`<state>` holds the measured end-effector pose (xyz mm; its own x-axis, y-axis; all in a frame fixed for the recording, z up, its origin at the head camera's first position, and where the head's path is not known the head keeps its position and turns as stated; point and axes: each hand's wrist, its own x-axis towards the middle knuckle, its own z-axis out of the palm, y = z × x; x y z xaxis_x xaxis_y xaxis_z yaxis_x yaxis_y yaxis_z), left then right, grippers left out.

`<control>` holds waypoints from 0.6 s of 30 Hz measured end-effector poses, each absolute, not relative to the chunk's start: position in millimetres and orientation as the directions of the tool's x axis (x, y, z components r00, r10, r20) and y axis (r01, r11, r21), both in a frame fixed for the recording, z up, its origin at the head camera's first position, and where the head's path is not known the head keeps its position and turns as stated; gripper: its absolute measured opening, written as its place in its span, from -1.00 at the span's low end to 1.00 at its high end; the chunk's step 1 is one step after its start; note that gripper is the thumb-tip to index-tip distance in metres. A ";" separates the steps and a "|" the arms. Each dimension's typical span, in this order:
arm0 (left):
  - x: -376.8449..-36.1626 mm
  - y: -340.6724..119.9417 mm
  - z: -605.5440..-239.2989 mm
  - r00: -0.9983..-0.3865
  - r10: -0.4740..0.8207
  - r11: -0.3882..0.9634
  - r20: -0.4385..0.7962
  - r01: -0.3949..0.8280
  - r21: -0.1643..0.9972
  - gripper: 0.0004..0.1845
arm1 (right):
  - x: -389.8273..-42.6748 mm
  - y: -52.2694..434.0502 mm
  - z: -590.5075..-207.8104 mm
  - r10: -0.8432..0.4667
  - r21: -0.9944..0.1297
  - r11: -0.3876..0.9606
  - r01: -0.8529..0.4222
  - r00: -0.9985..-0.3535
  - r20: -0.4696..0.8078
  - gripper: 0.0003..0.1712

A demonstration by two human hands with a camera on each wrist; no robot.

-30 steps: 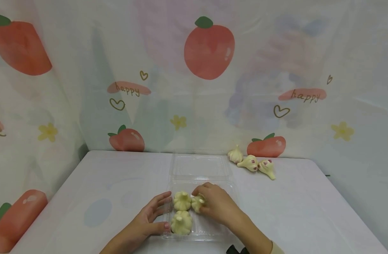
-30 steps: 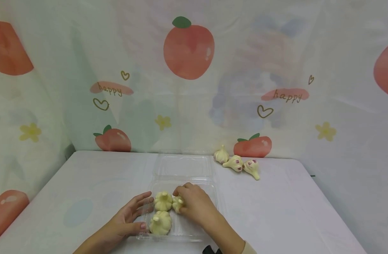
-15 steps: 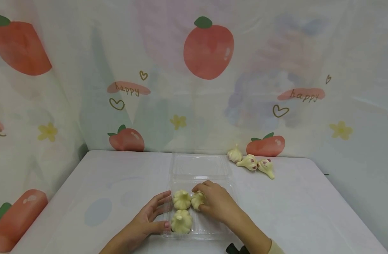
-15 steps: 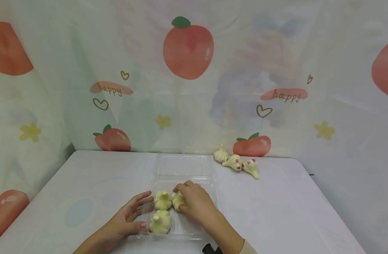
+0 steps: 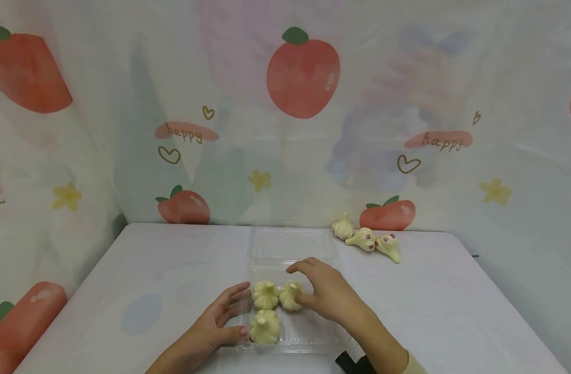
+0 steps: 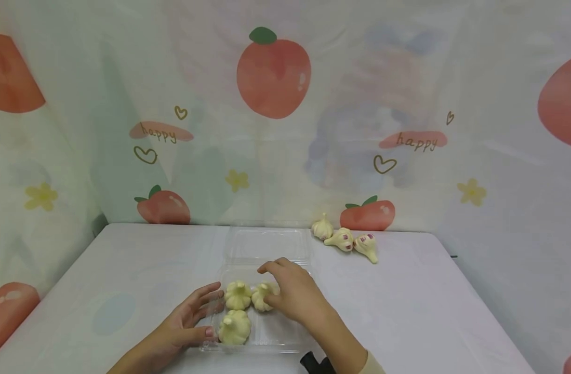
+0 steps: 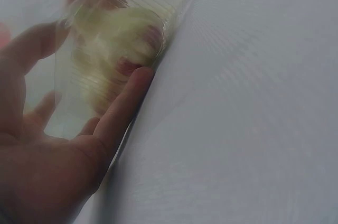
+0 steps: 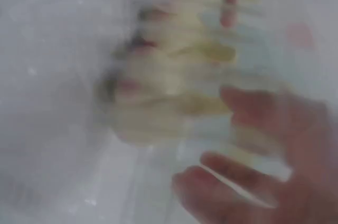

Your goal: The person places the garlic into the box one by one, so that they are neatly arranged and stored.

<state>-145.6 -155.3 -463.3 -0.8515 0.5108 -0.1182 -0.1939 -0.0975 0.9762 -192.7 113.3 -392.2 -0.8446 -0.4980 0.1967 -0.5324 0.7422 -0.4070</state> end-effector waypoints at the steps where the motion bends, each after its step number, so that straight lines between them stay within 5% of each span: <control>1: -145.5 -155.4 -463.5 -0.853 0.508 -0.091 -0.121 -0.192 0.977 -0.22 | -192.2 114.8 -389.5 -0.491 -0.410 0.745 -0.526 -0.849 0.197 -0.45; 18: -145.2 -153.6 -466.1 -0.865 0.489 -0.123 -0.114 -0.198 0.972 -0.22 | -204.7 141.3 -381.5 -0.436 -0.431 0.760 -0.485 -0.874 0.214 -0.40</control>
<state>-145.2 -153.6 -466.1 -0.8650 0.4887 -0.1141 -0.1979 -0.1232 0.9725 -204.7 141.3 -381.5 -0.8739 -0.4364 0.2142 -0.4855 0.7604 -0.4315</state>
